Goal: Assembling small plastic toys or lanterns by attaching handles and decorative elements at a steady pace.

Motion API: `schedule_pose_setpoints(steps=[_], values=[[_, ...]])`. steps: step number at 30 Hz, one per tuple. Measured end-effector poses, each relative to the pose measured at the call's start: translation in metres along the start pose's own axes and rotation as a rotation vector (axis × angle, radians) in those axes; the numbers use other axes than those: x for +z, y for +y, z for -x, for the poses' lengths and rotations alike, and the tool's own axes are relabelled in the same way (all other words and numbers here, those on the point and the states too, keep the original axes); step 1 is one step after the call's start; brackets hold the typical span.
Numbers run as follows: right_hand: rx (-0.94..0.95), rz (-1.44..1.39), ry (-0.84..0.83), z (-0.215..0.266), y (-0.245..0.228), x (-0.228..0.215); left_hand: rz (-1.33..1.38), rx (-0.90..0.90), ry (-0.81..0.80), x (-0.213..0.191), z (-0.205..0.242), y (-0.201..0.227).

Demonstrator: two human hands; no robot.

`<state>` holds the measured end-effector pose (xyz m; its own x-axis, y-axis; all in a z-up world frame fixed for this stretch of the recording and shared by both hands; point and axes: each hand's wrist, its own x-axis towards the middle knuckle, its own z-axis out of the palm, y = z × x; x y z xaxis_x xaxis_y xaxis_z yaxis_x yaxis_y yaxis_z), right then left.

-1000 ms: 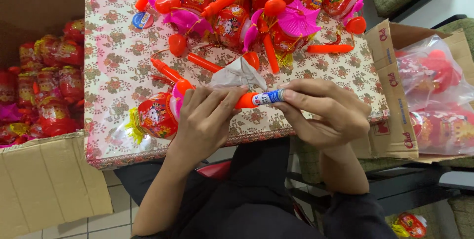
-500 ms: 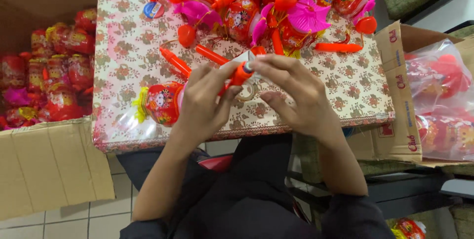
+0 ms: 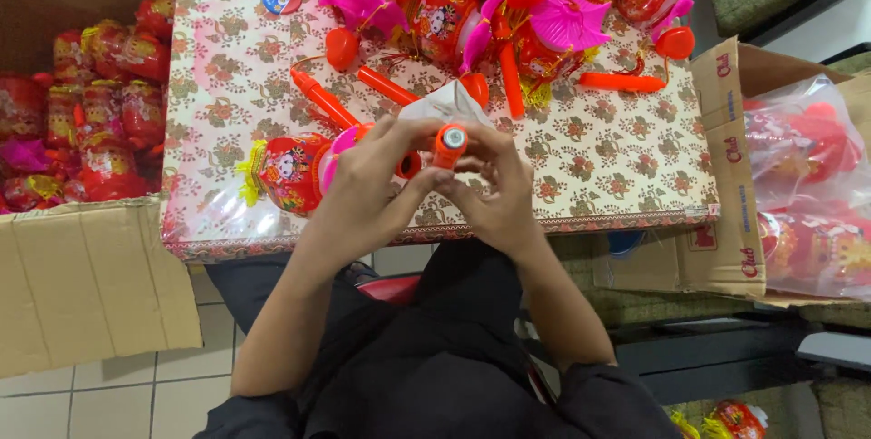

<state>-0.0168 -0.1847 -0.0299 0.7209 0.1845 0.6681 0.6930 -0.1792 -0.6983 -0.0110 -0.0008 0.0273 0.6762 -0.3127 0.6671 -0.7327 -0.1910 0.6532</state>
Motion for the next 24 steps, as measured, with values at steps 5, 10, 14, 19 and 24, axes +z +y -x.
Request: schedule_pose_setpoints(steps=[5, 10, 14, 19, 24], values=[[0.068, -0.135, 0.074, 0.004, 0.01, -0.004, 0.103, -0.058, -0.063, 0.002, 0.009, -0.007], [0.047, -0.18, 0.12, 0.02, 0.027, -0.017, 0.142, 0.018, -0.111, 0.007, 0.006, 0.01], [0.01, -0.187, 0.194, 0.032, 0.029, -0.029, 0.134, 0.016, -0.117, 0.007, 0.01, 0.007], [-0.071, -0.221, 0.09, 0.037, 0.033, -0.065, 0.069, -0.105, -0.066, -0.001, 0.014, 0.001], [-0.054, 0.093, -0.068, 0.027, 0.008, -0.067, -0.18, 0.141, -0.053, -0.001, 0.019, -0.015]])
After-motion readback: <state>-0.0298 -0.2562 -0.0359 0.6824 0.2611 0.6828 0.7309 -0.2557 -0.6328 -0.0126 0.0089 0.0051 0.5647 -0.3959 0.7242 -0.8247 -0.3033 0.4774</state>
